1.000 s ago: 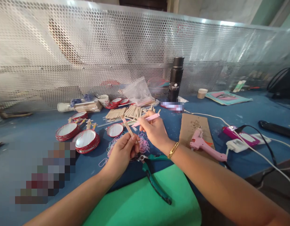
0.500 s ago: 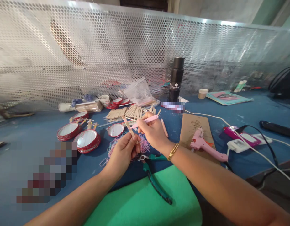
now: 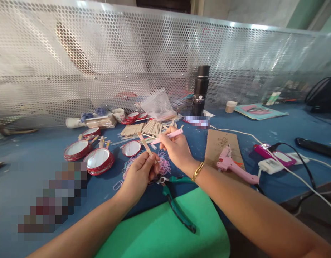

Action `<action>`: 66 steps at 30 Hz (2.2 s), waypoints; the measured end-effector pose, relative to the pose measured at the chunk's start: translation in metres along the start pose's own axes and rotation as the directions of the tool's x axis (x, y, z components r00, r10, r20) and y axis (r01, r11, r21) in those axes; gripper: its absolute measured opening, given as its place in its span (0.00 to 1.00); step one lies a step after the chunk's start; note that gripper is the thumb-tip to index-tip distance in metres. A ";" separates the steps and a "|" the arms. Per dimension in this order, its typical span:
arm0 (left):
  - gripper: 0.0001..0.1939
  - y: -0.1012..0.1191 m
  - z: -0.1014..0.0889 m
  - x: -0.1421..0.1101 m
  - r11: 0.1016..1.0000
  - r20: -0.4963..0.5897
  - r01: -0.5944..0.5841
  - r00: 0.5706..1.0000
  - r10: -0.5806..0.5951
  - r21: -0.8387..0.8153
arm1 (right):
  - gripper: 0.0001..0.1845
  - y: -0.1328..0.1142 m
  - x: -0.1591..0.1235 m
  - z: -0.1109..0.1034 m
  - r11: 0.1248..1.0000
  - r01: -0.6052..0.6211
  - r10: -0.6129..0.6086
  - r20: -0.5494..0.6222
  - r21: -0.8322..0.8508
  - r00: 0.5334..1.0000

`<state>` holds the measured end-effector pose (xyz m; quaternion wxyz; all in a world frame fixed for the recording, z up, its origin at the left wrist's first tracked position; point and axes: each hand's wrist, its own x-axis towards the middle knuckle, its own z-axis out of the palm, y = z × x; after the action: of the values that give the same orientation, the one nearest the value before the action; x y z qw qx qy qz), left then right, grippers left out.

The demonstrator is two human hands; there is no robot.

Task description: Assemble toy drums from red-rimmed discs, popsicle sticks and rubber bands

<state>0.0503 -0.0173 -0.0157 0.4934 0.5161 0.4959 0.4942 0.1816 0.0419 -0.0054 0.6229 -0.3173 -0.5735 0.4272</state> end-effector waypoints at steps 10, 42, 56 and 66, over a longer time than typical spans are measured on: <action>0.21 0.002 0.000 -0.001 1.000 -0.004 0.000 1.000 0.000 0.001 | 0.13 -0.001 0.000 0.001 1.000 -0.002 0.002 0.005 -0.006 1.000; 0.22 0.001 0.001 -0.001 1.000 0.008 -0.014 1.000 0.014 0.016 | 0.13 0.001 0.000 0.001 1.000 -0.001 0.001 0.035 0.012 0.999; 0.20 0.003 0.001 -0.001 1.000 -0.006 -0.020 1.000 0.020 0.023 | 0.13 0.001 0.000 0.000 1.000 -0.014 0.014 -0.008 0.010 1.000; 0.21 0.002 0.000 -0.001 1.000 0.010 -0.009 1.000 0.009 0.013 | 0.12 0.001 0.000 0.001 0.999 -0.016 0.016 0.000 0.031 1.000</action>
<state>0.0507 -0.0184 -0.0141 0.4904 0.5238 0.4943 0.4907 0.1806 0.0418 -0.0062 0.6243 -0.3124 -0.5641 0.4410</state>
